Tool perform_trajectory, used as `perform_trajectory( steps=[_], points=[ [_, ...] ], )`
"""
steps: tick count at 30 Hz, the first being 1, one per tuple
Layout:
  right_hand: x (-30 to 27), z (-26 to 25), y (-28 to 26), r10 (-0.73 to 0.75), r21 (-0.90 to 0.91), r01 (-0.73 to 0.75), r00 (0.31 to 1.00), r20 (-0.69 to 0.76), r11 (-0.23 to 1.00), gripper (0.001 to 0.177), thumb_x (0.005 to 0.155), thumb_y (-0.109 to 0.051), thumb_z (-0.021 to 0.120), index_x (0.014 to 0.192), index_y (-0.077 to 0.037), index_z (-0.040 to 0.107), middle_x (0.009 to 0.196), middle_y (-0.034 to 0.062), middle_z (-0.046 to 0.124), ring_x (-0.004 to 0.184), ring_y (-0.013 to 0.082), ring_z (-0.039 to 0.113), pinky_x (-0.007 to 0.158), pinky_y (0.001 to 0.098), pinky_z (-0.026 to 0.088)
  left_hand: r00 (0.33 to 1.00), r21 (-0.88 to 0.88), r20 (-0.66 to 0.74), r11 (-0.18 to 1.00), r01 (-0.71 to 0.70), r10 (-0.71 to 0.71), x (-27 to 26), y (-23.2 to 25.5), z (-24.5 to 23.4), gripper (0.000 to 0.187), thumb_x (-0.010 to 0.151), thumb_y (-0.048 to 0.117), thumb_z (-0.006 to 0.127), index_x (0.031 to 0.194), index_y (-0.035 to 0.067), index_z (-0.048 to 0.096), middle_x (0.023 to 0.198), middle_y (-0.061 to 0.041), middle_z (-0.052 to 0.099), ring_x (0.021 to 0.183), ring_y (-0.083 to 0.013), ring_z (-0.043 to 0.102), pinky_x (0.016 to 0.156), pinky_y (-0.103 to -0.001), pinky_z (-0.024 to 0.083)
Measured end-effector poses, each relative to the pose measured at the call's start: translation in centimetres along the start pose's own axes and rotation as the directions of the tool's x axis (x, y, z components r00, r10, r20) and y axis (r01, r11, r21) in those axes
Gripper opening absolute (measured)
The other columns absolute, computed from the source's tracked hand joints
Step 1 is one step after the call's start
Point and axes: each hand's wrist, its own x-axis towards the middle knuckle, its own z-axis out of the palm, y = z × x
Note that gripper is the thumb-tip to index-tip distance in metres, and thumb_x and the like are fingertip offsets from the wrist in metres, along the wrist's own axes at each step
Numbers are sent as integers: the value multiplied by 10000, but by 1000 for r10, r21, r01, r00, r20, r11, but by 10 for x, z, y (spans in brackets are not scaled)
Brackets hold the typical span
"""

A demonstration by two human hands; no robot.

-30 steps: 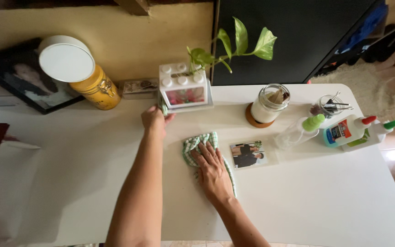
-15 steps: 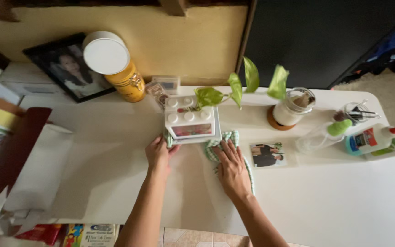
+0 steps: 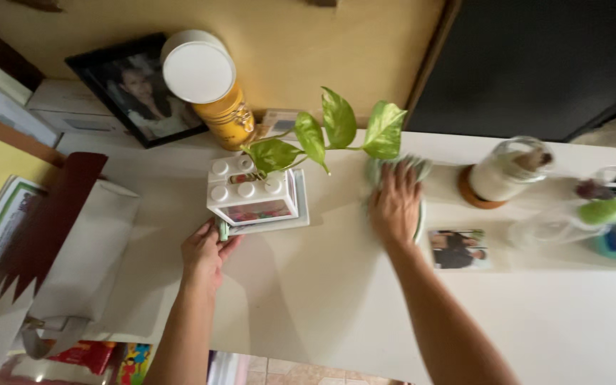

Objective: The person sprays liquid from a spray bottle onto a white desk and wipes the surface with a checkered cloth. They move items aside, wipe around a photo frame, a clock, a jar and a box, then wipe the closed lid of a laptop on the desk.

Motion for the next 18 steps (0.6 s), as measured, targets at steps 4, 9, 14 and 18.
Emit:
perform_trajectory(
  steps=[4,9,14,18],
  points=[
    [51,34,-8,0,-20,0,1000,-2,1000,540,987,-303,535,1462,-48,507,1526,221,456,1429,460,392,1154,615,262,998,-44,47,999,-28,30,-6,4,-8,396,1030,121,548,1390,-45,548,1177,-196,703,910,-307,749,778,-369,646],
    [87,69,-34,-95,48,87,971,217,995,379,988,-265,501,1285,-73,638,1556,187,445,1397,390,452,1193,556,284,999,-28,54,1000,-5,7,-10,7,-8,419,1021,145,522,1395,-38,568,1191,-180,705,925,-298,754,794,-363,657],
    [35,43,-44,-497,-96,517,850,176,851,359,1026,-261,522,1309,-55,604,1592,152,447,1490,357,418,1243,525,301,999,-34,43,999,-13,14,-14,12,-3,421,1020,101,514,1406,-68,516,1217,-194,688,935,-316,751,802,-380,656],
    [-52,-19,-56,-526,203,501,846,89,841,629,915,-149,553,1526,-61,432,1607,191,409,1504,363,338,1222,529,253,999,-39,37,999,-3,4,-18,9,10,448,1006,88,510,1432,-47,474,1225,-198,687,934,-327,755,796,-378,654]
  ],
)
